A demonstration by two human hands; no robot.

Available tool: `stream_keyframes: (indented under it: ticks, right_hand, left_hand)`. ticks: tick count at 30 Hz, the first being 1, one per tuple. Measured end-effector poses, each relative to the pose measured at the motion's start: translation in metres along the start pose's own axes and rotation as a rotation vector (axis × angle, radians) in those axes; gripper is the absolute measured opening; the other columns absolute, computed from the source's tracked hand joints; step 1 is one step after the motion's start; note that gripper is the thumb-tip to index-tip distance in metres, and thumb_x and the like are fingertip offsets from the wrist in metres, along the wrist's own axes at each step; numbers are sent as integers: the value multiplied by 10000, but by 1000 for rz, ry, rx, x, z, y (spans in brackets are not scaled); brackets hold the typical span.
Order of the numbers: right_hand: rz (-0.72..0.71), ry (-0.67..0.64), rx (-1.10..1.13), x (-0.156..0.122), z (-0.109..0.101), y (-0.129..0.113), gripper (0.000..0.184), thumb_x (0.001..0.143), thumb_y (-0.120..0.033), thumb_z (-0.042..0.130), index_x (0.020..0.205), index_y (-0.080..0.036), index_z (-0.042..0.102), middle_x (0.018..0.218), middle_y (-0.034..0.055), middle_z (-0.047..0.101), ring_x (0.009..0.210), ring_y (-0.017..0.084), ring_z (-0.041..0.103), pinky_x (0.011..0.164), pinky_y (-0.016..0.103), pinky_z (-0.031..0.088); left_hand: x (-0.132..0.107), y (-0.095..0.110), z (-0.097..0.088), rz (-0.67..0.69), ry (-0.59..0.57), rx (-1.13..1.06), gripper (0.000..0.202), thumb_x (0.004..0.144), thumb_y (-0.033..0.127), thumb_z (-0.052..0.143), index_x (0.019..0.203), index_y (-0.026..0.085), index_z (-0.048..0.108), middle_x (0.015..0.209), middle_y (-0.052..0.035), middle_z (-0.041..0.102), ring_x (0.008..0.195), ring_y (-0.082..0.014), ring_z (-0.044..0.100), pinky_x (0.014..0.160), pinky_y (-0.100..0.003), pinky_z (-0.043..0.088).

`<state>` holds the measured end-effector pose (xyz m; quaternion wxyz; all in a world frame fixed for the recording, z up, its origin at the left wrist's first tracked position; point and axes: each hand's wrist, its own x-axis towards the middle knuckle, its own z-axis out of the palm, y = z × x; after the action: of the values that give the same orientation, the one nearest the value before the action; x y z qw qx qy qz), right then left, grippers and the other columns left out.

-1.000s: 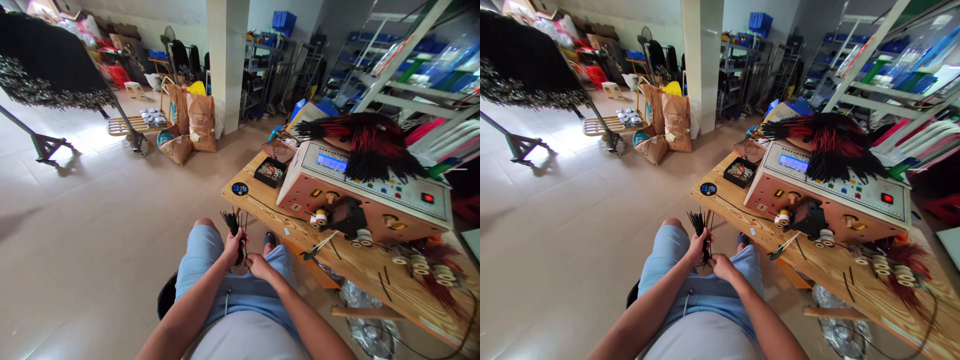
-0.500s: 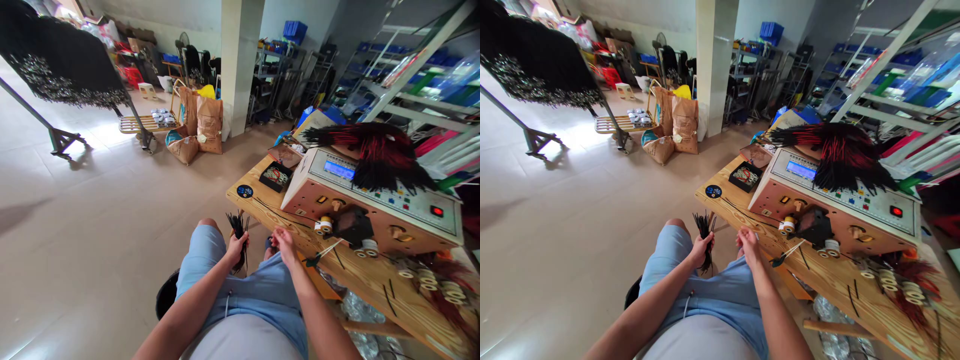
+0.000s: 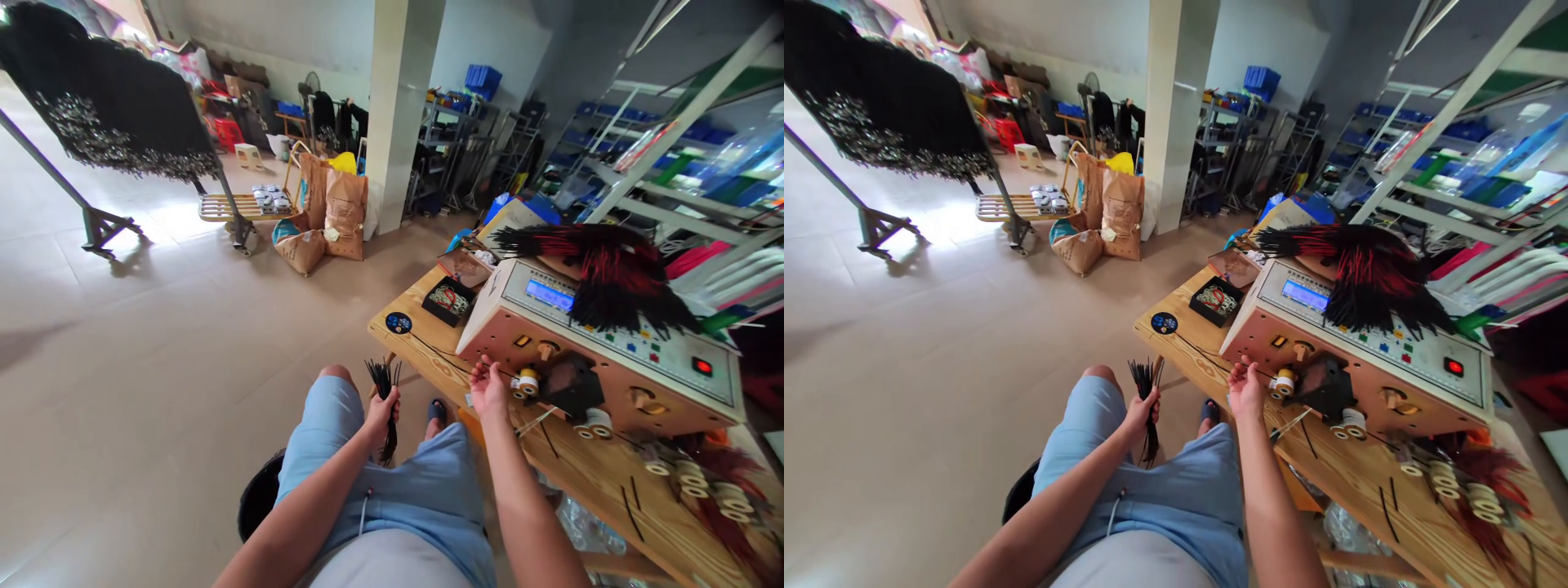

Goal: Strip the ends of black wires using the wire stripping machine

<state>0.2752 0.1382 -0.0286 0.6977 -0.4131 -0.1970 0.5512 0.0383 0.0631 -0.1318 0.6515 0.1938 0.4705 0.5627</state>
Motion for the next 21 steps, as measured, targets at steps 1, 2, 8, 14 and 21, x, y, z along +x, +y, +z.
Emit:
stream_keyframes:
  ticks: [1, 2, 8, 14, 21]
  right_hand:
    - [-2, 8, -9, 0, 3, 4, 361, 834, -526, 745, 979, -205, 665, 713, -27, 631, 590, 94, 555, 515, 195, 437]
    - [-2, 13, -20, 0, 6, 8, 375, 841, -548, 728, 973, -204, 661, 706, -26, 627, 580, 94, 550, 508, 195, 432]
    - [29, 14, -123, -12, 30, 47, 484, 779, -630, 726, 957, -188, 641, 685, -29, 620, 539, 97, 533, 478, 199, 418]
    - [46, -113, -374, -45, 24, 102, 611, 729, -730, 698, 972, -170, 670, 732, 12, 646, 547, 116, 549, 460, 218, 436]
    - [-49, -424, -997, -92, -25, 145, 666, 864, -810, 413, 825, -194, 667, 709, 72, 646, 627, 207, 590, 587, 299, 447]
  left_hand:
    - [-1, 1, 0, -1, -3, -1, 589, 616, 700, 801, 760, 176, 572, 539, 67, 489, 407, -53, 380, 415, -203, 287]
    - [-1, 1, 0, -1, -8, -4, 594, 611, 698, 806, 781, 172, 586, 540, 70, 486, 408, -52, 376, 414, -201, 280]
    - [-2, 2, 0, 21, -26, -10, 562, 610, 655, 836, 760, 175, 585, 532, 72, 477, 420, -53, 381, 417, -199, 296]
    - [2, 0, -2, 56, -26, 8, 573, 618, 678, 818, 668, 197, 511, 526, 64, 479, 409, -58, 389, 410, -210, 310]
    - [-1, -1, 0, 110, -88, 110, 508, 666, 622, 815, 670, 180, 565, 549, 32, 532, 436, -68, 421, 424, -213, 321]
